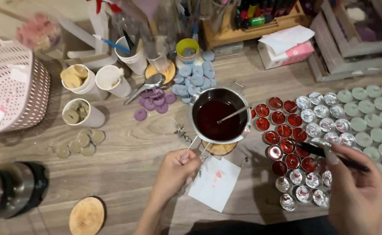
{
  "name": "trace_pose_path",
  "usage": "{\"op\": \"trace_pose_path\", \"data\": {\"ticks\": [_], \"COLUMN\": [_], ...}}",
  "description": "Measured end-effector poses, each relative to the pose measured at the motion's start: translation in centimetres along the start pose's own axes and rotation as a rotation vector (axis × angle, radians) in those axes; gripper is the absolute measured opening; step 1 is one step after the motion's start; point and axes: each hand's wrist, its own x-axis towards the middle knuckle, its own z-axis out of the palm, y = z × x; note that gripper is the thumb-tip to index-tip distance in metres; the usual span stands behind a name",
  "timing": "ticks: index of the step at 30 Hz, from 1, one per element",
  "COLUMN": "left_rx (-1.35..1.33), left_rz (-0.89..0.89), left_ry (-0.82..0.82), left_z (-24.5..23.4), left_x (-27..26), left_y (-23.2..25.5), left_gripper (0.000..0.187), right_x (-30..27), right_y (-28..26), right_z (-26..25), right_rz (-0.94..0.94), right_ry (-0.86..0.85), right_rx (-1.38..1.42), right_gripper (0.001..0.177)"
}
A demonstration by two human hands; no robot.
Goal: Pouring melted wax into small candle containers and preparing wicks for tealights.
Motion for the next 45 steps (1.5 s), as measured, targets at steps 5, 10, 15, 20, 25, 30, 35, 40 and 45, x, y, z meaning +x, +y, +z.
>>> {"op": "trace_pose_path", "data": {"ticks": [5, 10, 15, 20, 25, 30, 35, 40, 45], "left_rx": [0.045, 0.088, 0.023, 0.030, 0.049, -0.041, 0.187, 0.639, 0.663], "left_rz": [0.074, 0.040, -0.002, -0.037, -0.025, -0.003, 0.143, 0.339, 0.506], "left_ry": [-0.025, -0.066, -0.088, -0.105, -0.153, -0.133, -0.051, 0.183, 0.625], "left_z": [-0.3, -0.7, -1.6, -1.6, -1.6, -1.8, -1.8, -0.5, 2.0], "left_x": [0.8, -0.4, -0.7, -0.7, -0.4, -0.1, -0.1, -2.3, -6.2], "left_y": [-0.8, 0.1, -1.3, -2.3, -4.6, -5.7, -5.4, -1.2, 3.6], "left_gripper": [0.017, 0.020, 0.023, 0.024, 0.024, 0.012, 0.036, 0.062, 0.091], "right_x": [1.3, 1.9, 0.2, -2.7, -5.5, -6.9, -6.7, -4.3, -2.0], "right_y": [-3.7, -5.9, -7.4, -7.8, -5.6, -7.8, -9.3, -9.4, -7.7], "right_z": [5.8, 7.9, 9.2, 12.3, 14.9, 17.9, 18.3, 16.5, 13.4], "right_rz": [0.289, 0.362, 0.431, 0.451, 0.469, 0.539, 0.591, 0.682, 0.725], "right_ry": [0.083, 0.122, 0.165, 0.218, 0.255, 0.265, 0.208, 0.120, 0.054], "right_rx": [-0.011, 0.073, 0.159, 0.214, 0.368, 0.630, 0.679, 0.704, 0.639], "right_gripper": [0.028, 0.030, 0.028, 0.028, 0.028, 0.038, 0.045, 0.047, 0.044]}}
